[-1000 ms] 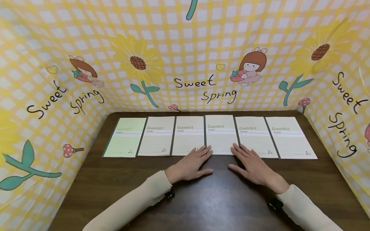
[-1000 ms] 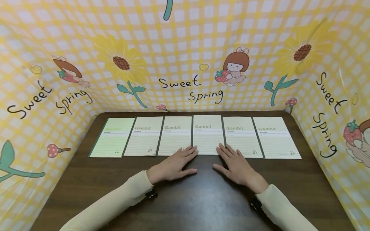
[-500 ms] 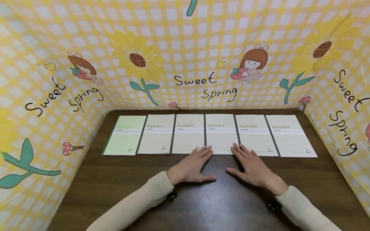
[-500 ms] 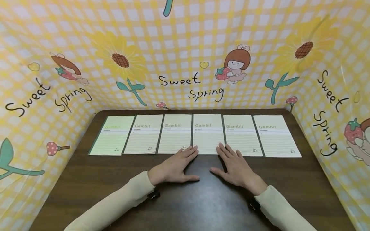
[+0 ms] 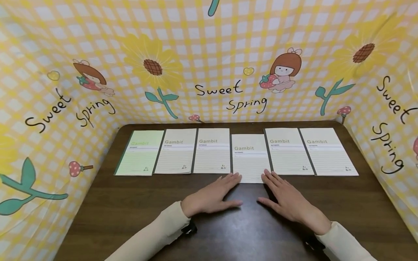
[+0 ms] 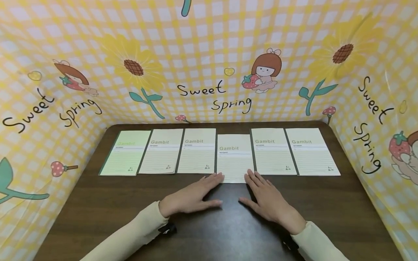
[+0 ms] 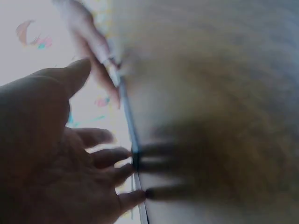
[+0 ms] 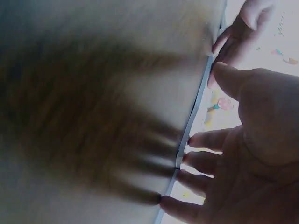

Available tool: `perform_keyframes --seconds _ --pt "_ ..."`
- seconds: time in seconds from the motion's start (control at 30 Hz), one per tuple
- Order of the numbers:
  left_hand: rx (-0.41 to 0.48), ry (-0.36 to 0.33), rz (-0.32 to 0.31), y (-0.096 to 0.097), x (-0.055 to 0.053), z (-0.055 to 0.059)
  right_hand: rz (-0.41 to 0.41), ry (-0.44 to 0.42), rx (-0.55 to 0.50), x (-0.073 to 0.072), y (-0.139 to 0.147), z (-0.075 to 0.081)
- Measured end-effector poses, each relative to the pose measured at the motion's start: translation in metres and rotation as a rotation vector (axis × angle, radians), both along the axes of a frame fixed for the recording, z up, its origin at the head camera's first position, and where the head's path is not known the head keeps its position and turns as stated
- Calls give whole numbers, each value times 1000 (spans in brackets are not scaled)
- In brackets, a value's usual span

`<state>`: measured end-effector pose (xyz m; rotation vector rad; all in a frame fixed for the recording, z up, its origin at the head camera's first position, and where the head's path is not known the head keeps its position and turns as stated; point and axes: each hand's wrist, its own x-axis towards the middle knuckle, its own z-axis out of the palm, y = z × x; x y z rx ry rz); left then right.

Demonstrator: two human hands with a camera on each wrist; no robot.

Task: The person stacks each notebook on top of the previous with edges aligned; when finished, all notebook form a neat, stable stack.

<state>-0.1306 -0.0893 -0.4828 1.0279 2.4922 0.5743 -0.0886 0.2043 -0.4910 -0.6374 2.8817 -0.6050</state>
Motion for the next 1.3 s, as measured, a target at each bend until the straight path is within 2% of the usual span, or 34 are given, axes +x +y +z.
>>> perform_keyframes --seconds 0.13,0.23,0.33,0.43,0.5,0.6,0.63,0.7,0.83,1.0,1.1,1.3 --pt "215 -60 151 -6 -5 0 -68 31 -172 -4 0 0" --pt "345 -104 296 -6 -5 0 -183 71 -282 -6 0 3" --pt "447 -179 426 -4 -5 0 -293 43 -360 -9 1 8" --pt "524 -298 532 -1 -5 -1 -372 -51 -415 -12 3 12" --pt "616 -427 588 1 -6 -1 -415 -151 -476 -13 4 13" --pt "752 -619 662 3 -6 -1 -474 -337 -636 -15 5 13" --pt "788 -668 679 3 -6 0 -496 -401 -697 -15 6 12" --pt "824 -726 712 4 -6 0 -533 -501 -802 -17 8 11" --pt "853 -763 751 5 -7 1 -558 -605 -921 -21 14 11" --pt "858 -742 772 8 -8 0 -559 -635 -974 -24 17 12" --pt "855 -727 764 10 -10 -1 -563 -639 -988 -24 18 13" --pt "870 -740 741 12 -14 -4 -538 -626 -1013 -25 20 9"
